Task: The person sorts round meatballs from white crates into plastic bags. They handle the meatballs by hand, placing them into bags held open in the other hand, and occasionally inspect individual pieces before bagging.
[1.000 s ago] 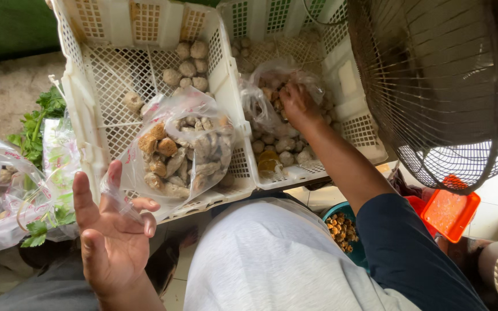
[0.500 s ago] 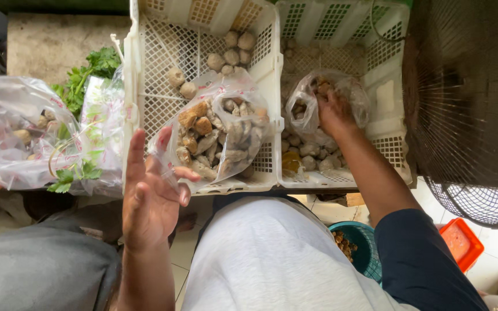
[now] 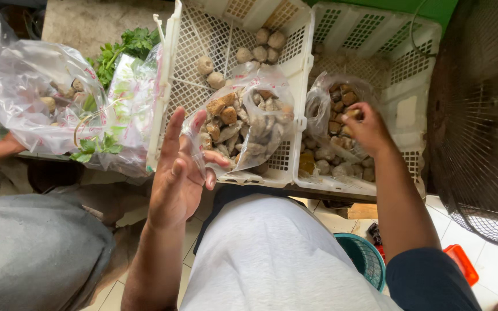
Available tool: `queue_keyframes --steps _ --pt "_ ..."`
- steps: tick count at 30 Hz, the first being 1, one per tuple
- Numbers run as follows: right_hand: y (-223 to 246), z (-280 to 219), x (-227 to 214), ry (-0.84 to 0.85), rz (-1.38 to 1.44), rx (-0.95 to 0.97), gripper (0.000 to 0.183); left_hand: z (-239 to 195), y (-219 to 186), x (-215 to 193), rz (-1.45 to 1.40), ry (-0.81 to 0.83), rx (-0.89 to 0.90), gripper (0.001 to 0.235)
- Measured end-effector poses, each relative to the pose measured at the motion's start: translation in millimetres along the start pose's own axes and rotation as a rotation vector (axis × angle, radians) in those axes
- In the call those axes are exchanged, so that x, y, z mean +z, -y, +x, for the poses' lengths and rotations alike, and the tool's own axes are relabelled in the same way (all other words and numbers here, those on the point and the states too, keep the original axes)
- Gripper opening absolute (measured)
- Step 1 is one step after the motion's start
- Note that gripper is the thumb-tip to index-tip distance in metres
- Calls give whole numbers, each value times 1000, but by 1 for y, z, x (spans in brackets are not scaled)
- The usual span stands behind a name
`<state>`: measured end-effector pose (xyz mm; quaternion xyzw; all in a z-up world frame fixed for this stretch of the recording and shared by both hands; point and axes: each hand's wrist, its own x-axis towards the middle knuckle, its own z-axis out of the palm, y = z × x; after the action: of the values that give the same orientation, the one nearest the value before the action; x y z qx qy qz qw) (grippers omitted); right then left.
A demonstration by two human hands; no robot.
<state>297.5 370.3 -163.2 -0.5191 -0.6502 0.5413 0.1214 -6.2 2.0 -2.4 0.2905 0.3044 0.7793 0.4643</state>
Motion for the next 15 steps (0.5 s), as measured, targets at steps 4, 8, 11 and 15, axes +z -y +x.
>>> queue_keyframes --steps 4,8,11,15 --pt "62 -72 15 405 873 -234 18 2 2 1 -61 0 -8 86" --pt "128 -81 118 968 969 -204 21 6 5 9 -52 13 -38 88" --pt "153 -87 201 844 953 179 20 8 5 17 -57 25 -25 90" --pt "153 -99 228 727 866 211 23 5 -3 20 -97 8 -10 92"
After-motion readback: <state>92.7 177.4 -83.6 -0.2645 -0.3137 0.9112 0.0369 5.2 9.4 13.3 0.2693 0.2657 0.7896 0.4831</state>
